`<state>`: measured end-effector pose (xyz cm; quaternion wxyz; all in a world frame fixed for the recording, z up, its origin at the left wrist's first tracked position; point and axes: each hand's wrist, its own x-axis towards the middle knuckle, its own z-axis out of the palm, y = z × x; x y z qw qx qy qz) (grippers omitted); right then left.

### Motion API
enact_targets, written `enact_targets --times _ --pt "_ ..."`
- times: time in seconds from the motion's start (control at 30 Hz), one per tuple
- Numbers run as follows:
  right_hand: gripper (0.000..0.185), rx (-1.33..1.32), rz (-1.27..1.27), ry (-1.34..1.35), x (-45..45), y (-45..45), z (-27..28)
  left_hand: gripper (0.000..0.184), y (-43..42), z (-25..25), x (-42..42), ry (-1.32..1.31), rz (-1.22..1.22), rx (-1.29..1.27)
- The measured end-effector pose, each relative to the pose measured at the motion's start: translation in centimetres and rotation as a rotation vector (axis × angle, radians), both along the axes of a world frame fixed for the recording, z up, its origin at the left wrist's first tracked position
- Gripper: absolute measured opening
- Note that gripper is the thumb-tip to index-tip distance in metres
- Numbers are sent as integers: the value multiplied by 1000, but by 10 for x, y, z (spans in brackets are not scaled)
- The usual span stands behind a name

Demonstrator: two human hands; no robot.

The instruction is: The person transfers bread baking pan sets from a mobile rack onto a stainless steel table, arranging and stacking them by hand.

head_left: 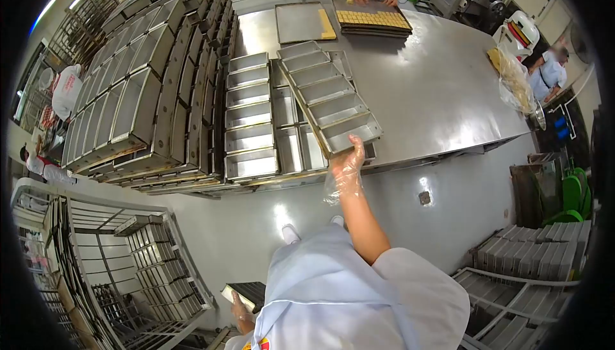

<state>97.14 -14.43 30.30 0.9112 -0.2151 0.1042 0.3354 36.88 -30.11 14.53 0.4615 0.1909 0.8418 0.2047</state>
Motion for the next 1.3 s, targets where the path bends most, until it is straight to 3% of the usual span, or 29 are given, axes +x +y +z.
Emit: enact_targets --times 0.3,0.43,0.53,0.6,0.83,1.0,1.03,1.17,1.2,1.27,1.3 --pt "47 -130 121 -46 -48 26 -38 96 -25 0 -27 -77 50 21" --pt "68 -486 306 116 -65 21 -46 98 -2 -5 -24 -135 5 84" --pt "72 -451 512 -10 -66 3 -54 100 27 -9 -16 -144 -35 140" --pt "71 -481 604 -100 -69 -3 -51 101 42 -45 -39 -70 -73 46" --pt "77 -892 977 -542 -65 -33 -10 108 121 -11 15 3 -474 235" --pt "67 -896 1043 -630 -46 -107 -28 48 162 29 51 -190 -761 474" --pt "66 -883 1047 -636 -46 -121 -41 52 164 52 62 -206 -793 395" --pt "56 -727 1268 -665 -58 -150 -102 77 162 239 135 -149 -840 202" --pt "56 -674 1312 -678 -62 -155 -114 92 153 241 122 -160 -744 314" --pt "60 -560 1295 -710 -71 -161 -127 95 139 340 167 -119 -704 347" --pt "64 -504 1287 -721 -74 -162 -130 88 142 374 179 -174 -702 306"
